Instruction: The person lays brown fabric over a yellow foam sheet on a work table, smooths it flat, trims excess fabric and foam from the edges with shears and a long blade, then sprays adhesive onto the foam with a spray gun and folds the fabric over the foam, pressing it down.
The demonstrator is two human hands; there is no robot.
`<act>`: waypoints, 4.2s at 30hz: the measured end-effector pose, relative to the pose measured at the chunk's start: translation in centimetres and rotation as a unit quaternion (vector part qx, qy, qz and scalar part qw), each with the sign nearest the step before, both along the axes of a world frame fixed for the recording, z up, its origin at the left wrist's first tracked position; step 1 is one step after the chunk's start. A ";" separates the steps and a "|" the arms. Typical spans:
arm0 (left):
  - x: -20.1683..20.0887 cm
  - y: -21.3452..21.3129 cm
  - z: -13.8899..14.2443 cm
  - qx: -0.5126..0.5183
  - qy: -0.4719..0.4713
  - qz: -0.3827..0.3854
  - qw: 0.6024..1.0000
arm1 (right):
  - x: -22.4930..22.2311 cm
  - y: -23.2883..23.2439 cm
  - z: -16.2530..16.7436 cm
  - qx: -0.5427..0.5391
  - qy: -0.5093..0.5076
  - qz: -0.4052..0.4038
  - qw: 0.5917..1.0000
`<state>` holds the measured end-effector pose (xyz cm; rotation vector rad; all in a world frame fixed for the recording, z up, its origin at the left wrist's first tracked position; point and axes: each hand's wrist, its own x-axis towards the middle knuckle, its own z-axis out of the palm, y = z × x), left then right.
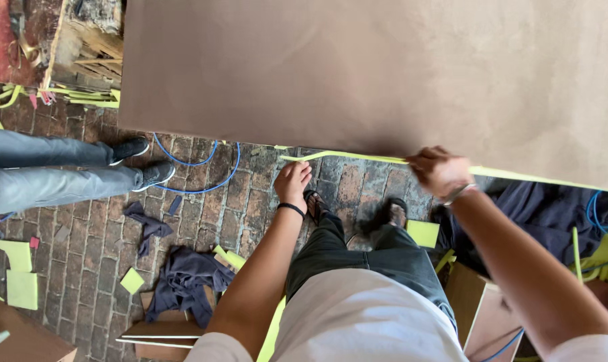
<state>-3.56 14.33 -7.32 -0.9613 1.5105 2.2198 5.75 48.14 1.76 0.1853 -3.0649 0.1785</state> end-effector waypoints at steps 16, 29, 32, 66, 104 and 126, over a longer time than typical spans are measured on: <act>5.0 3.8 5.1 -0.007 0.043 0.254 0.966 | 2.3 12.7 -1.9 -0.035 0.029 0.094 0.995; 6.0 7.7 12.0 -0.078 0.113 0.302 0.943 | 11.2 23.6 0.6 0.017 0.017 0.036 0.999; 5.9 6.9 10.9 -0.064 0.126 0.307 0.941 | 15.7 29.5 3.1 0.016 0.009 -0.021 1.000; 8.6 -2.0 9.2 -0.226 0.029 0.362 0.904 | 25.9 33.7 -2.5 -0.066 -0.044 -0.159 0.984; -7.5 -15.8 1.8 -0.231 -0.016 -0.156 0.960 | -16.5 -14.6 -0.1 -0.496 -0.105 -0.265 0.820; -23.1 -37.5 9.8 -0.285 0.033 0.049 0.957 | -42.1 -34.3 4.5 -0.683 -0.349 -0.123 0.630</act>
